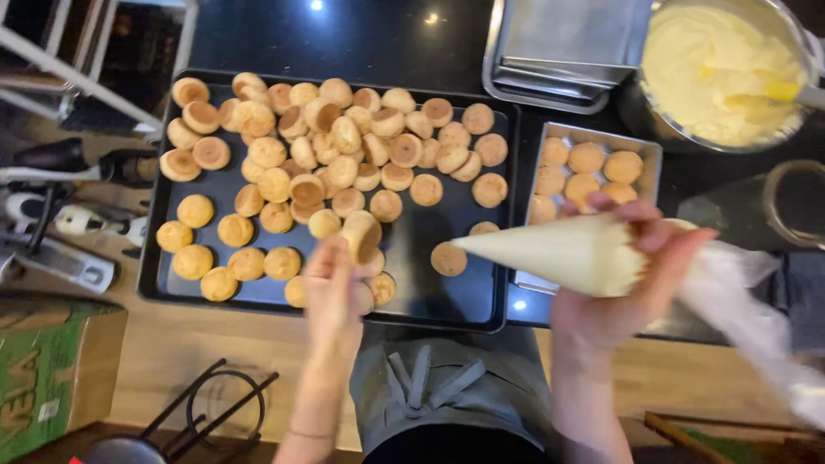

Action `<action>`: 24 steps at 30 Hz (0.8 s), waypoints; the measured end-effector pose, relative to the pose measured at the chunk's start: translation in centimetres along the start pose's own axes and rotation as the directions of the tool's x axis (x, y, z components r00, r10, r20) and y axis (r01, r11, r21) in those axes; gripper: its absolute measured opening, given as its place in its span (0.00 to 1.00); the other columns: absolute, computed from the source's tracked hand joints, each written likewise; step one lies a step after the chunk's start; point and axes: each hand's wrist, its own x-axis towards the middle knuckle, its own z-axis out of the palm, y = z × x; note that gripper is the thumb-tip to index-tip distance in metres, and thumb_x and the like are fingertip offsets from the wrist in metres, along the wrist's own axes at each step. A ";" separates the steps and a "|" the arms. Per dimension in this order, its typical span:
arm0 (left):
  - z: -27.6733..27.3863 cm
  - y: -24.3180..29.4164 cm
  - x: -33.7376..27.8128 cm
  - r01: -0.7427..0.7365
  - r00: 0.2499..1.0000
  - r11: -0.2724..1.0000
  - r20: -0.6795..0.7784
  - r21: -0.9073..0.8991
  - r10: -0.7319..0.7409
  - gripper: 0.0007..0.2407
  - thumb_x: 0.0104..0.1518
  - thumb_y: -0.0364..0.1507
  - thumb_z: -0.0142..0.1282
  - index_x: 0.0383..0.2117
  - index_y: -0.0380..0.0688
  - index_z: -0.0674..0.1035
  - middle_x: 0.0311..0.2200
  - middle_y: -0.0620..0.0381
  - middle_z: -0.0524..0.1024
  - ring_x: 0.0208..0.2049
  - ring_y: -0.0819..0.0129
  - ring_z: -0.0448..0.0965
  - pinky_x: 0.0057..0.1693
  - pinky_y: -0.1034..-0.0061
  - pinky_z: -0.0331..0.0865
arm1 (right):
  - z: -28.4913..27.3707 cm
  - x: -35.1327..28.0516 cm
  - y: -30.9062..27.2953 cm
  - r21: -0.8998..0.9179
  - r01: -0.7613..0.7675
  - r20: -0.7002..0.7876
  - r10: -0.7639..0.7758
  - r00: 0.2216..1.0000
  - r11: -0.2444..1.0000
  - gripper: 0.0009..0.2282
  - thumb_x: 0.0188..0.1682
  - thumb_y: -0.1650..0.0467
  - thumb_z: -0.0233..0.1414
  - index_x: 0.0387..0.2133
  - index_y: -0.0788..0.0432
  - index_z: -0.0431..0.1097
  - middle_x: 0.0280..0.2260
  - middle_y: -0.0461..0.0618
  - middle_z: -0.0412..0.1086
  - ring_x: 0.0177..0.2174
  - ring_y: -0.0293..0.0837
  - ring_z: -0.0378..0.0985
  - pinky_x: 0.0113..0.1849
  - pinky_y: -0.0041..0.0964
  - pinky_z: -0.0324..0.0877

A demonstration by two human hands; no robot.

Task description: Filling cream puffs with custard using a piping bag in a bakery kitchen environment.

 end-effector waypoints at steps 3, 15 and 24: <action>5.4 -1.2 -2.1 0.284 0.954 0.858 0.218 -0.428 -0.206 0.15 0.63 0.29 0.56 0.55 0.36 0.75 0.51 0.49 0.77 0.52 0.62 0.77 0.61 0.65 0.67 | 1.4 -1.4 1.1 -0.131 0.138 0.079 -0.129 0.989 0.982 0.20 0.67 0.55 0.37 0.31 0.56 0.58 0.36 0.50 0.67 0.43 0.52 0.72 0.50 0.56 0.70; 11.8 -0.8 -5.0 0.337 0.914 0.826 0.369 -0.452 -0.171 0.15 0.66 0.30 0.53 0.55 0.34 0.75 0.54 0.46 0.77 0.56 0.62 0.78 0.64 0.66 0.70 | 1.1 -2.0 1.1 -0.289 0.356 0.198 -0.308 0.930 0.889 0.20 0.68 0.57 0.36 0.31 0.58 0.54 0.36 0.53 0.62 0.41 0.51 0.71 0.47 0.55 0.71; 11.7 -2.5 -5.7 0.165 0.963 0.903 0.263 -0.397 -0.061 0.11 0.67 0.28 0.51 0.49 0.32 0.77 0.50 0.47 0.79 0.51 0.61 0.80 0.58 0.65 0.75 | 0.3 -1.5 0.7 -0.312 0.301 0.187 -0.253 0.949 0.901 0.24 0.66 0.54 0.40 0.26 0.58 0.53 0.27 0.53 0.60 0.32 0.48 0.69 0.41 0.49 0.71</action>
